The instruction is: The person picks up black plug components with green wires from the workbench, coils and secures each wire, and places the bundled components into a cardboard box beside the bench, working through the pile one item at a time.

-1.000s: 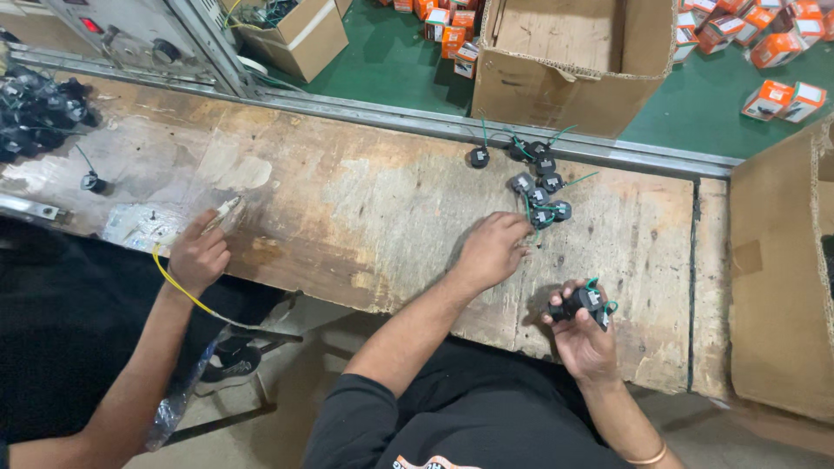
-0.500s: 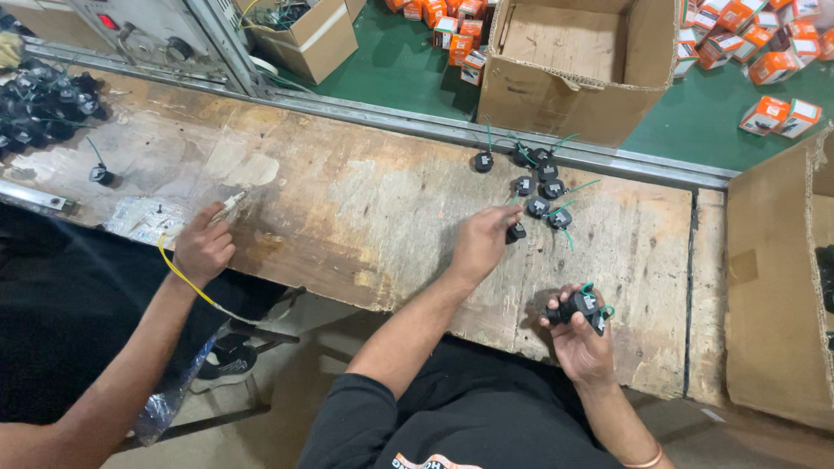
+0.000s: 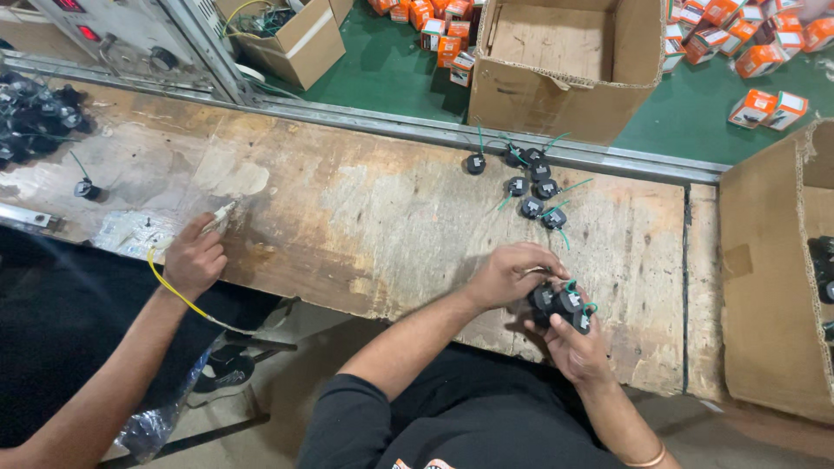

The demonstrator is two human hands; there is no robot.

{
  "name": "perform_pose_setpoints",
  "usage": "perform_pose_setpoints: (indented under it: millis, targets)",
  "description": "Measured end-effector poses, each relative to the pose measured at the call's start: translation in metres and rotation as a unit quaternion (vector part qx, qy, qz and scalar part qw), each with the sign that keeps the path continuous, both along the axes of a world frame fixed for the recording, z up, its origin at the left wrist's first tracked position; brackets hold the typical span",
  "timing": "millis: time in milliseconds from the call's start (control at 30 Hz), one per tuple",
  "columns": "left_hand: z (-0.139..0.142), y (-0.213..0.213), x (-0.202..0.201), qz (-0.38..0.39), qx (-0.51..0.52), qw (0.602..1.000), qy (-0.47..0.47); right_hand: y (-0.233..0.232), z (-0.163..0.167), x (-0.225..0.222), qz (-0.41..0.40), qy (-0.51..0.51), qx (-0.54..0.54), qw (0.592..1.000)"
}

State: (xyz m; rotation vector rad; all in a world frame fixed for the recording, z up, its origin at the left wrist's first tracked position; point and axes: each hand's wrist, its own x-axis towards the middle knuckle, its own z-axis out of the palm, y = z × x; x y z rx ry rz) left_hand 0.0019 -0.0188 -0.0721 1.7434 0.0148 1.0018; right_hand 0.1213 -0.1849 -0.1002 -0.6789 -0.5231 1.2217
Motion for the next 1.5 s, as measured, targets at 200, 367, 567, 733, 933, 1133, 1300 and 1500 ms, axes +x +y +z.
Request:
perform_pose_setpoints:
  millis: [200,367,567,733,933,1133,1300,1500]
  targets:
    - [0.035,-0.003,-0.013,0.011,0.082,0.997,0.002,-0.002,-0.009,0.004,-0.019,0.008,0.004,1.000]
    - [0.044,-0.003,-0.019,-0.035,0.109,0.993,0.032,0.001,-0.004,-0.001,-0.081,-0.011,0.014,0.997]
    - [0.031,0.003,-0.016,-0.044,0.091,0.994,0.030,0.005,-0.006,-0.009,-0.164,-0.110,0.011,0.980]
    - [0.017,0.001,-0.009,-0.044,0.025,0.996,0.080,0.003,-0.011,-0.012,-0.157,-0.216,-0.004,0.964]
    - [0.015,-0.002,-0.008,-0.033,0.041,0.996,0.068,0.004,-0.007,-0.010,-0.133,-0.144,0.008,0.981]
    - [0.025,-0.001,-0.011,0.027,0.065,0.997,0.009,-0.001,-0.008,-0.003,-0.101,-0.072,0.046,0.991]
    - [0.026,0.018,-0.015,0.258,-0.026,0.965,0.027,-0.006,-0.016,0.013,-0.053,0.062,0.027,0.996]
    - [0.023,0.034,-0.014,0.379,0.052,0.914,0.135,-0.007,-0.024,0.019,-0.018,0.087,0.055,0.994]
